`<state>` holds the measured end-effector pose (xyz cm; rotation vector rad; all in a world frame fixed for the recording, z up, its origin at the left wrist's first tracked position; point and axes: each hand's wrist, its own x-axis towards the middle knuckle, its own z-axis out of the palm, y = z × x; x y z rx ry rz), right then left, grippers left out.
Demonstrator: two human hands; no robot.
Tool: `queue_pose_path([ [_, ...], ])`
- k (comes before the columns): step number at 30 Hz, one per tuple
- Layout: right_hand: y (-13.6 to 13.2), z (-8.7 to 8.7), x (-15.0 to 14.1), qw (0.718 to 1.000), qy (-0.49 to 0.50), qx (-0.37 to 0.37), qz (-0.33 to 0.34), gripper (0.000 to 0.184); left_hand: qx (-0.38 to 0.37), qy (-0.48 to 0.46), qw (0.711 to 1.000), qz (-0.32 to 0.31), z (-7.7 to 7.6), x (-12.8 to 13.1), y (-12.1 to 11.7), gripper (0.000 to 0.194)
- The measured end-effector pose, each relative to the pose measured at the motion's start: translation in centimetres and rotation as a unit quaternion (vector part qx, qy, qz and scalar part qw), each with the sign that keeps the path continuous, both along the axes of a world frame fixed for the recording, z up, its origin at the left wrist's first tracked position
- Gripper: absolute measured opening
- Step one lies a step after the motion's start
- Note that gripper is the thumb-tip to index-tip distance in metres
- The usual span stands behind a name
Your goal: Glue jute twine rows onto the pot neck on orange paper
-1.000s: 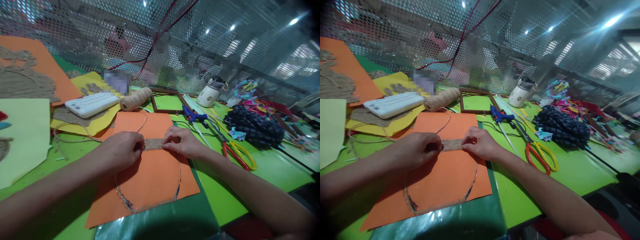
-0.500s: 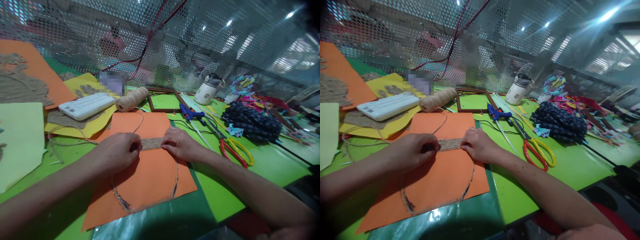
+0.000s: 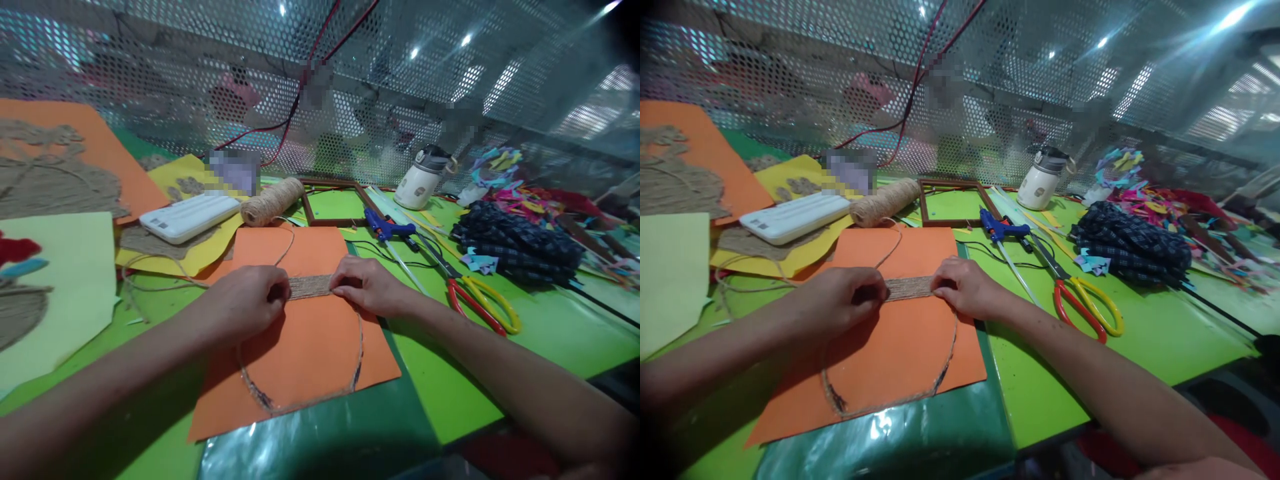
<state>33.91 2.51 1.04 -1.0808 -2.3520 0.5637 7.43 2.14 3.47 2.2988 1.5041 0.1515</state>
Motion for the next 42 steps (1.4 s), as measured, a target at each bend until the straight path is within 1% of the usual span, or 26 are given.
queue_pose_path([
  [4,-0.1,-0.3,0.3,1.000,0.012,0.011,0.017,0.019,0.012,0.010,1.000,-0.001,0.4,0.0,0.0,0.022],
  [7,-0.3,-0.2,0.4,0.999,0.013,0.024,0.031,0.022,0.020,0.022,1.000,-0.008,0.6,0.1,0.1,0.021],
  [9,-0.6,0.0,0.2,0.998,0.015,0.046,0.029,0.023,0.026,0.028,0.999,-0.012,0.6,0.2,0.2,0.020],
  [12,-1.2,0.3,-0.5,0.995,0.008,0.098,0.032,0.017,0.036,0.033,0.999,-0.013,0.5,0.3,0.4,0.020],
  [14,-1.4,0.6,-1.2,0.989,-0.020,0.133,0.052,0.015,0.041,0.036,0.998,-0.015,0.3,0.3,0.4,0.021],
  [17,-1.6,0.7,-2.1,0.979,-0.096,0.160,0.079,0.022,0.047,0.039,0.998,-0.019,0.2,0.2,0.5,0.022],
  [20,-1.6,0.7,-2.3,0.971,-0.156,0.158,0.086,0.024,0.052,0.043,0.997,-0.022,0.1,0.0,0.6,0.022],
  [24,-1.3,0.5,-2.1,0.966,-0.185,0.157,0.096,0.022,0.056,0.047,0.997,-0.019,-0.1,-0.2,0.9,0.020],
  [26,-1.1,0.4,-2.0,0.968,-0.173,0.149,0.104,0.022,0.055,0.048,0.997,-0.018,-0.2,-0.3,1.0,0.020],
  [32,-0.4,-0.3,-1.7,0.985,-0.081,0.100,0.113,0.022,0.030,0.052,0.998,-0.029,0.2,-0.5,1.0,0.017],
  [36,-0.5,-0.2,-1.6,0.987,-0.071,0.101,0.104,0.024,0.025,0.050,0.998,-0.030,0.4,-0.6,0.7,0.019],
  [38,-0.8,0.0,-1.7,0.985,-0.094,0.110,0.098,0.026,0.026,0.049,0.998,-0.029,0.5,-0.5,0.5,0.020],
  [42,-1.2,0.5,-2.0,0.971,-0.177,0.126,0.099,0.031,0.024,0.053,0.998,-0.020,0.7,-0.4,0.3,0.020],
])
